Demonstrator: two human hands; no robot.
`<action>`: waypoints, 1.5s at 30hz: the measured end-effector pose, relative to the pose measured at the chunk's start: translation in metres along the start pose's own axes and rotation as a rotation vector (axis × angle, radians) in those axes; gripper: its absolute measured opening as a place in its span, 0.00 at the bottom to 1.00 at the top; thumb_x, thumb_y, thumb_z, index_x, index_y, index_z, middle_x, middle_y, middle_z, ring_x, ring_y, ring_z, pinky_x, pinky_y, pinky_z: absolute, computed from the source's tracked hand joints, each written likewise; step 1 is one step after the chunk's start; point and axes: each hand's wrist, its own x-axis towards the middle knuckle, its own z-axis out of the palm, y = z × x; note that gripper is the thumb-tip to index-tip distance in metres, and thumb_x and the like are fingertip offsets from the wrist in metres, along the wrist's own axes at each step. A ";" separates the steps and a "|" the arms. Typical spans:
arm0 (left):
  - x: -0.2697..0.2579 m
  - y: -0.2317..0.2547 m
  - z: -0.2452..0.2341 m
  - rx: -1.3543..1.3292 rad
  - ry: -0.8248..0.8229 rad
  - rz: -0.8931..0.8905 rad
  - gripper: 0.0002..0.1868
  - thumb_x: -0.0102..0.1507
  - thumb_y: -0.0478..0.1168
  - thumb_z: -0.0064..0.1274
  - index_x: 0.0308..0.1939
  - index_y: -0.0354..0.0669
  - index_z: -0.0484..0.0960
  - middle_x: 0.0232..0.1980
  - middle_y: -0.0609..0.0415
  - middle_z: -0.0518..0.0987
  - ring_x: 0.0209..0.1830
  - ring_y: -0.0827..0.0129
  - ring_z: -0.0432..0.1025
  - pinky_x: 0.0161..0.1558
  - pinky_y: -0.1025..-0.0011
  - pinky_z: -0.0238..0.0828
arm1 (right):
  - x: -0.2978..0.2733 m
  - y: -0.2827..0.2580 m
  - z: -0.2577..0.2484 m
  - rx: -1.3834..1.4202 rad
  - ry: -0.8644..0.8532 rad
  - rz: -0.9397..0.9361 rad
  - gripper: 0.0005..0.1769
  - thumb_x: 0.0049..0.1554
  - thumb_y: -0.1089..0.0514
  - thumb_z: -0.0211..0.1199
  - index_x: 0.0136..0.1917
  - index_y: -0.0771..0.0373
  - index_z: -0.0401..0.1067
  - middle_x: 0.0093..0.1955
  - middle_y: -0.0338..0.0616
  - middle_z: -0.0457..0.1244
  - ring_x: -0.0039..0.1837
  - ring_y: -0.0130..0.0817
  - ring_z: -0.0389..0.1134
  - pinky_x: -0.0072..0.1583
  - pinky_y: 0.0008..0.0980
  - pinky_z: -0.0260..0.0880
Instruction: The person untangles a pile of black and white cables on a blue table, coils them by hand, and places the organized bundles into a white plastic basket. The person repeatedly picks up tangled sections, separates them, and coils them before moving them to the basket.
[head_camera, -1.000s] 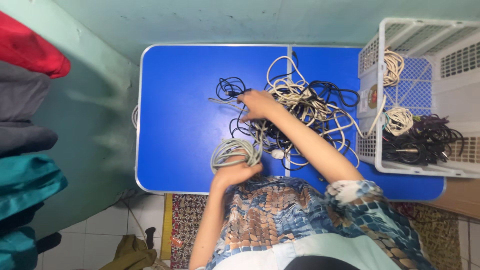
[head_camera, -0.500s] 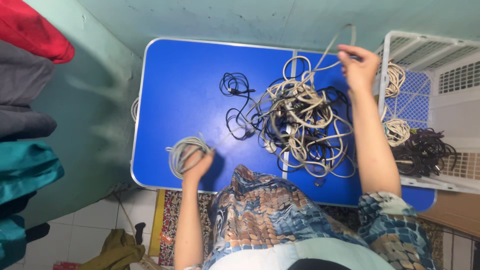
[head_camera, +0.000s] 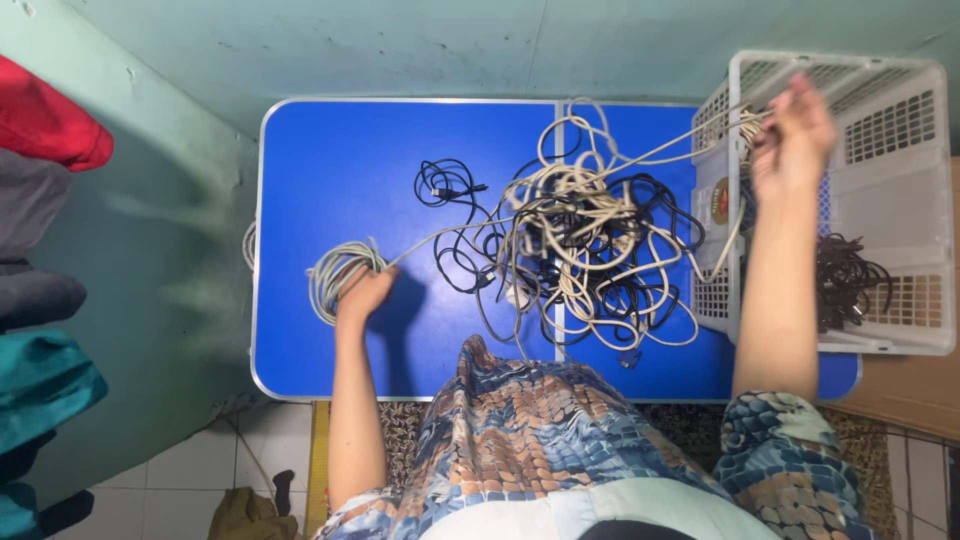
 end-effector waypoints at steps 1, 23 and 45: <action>-0.001 0.002 -0.006 -0.044 -0.178 -0.063 0.25 0.63 0.56 0.55 0.23 0.38 0.85 0.21 0.47 0.80 0.23 0.62 0.75 0.31 0.65 0.67 | -0.008 0.018 -0.004 0.063 -0.007 0.072 0.21 0.68 0.68 0.63 0.74 0.65 0.69 0.50 0.42 0.69 0.43 0.25 0.69 0.41 0.23 0.69; -0.098 0.075 0.026 -0.155 -0.248 0.221 0.27 0.58 0.61 0.59 0.25 0.38 0.79 0.23 0.51 0.74 0.26 0.63 0.68 0.33 0.58 0.66 | -0.223 0.134 0.132 -0.868 -0.549 -0.051 0.16 0.57 0.55 0.71 0.54 0.65 0.77 0.46 0.41 0.71 0.45 0.22 0.71 0.46 0.24 0.70; -0.077 -0.008 0.028 -0.105 -0.034 0.007 0.31 0.55 0.67 0.60 0.30 0.40 0.83 0.27 0.51 0.78 0.28 0.63 0.71 0.36 0.58 0.70 | -0.211 0.101 0.082 -1.028 -0.176 -0.459 0.05 0.60 0.59 0.70 0.45 0.63 0.80 0.46 0.46 0.71 0.52 0.40 0.70 0.55 0.38 0.67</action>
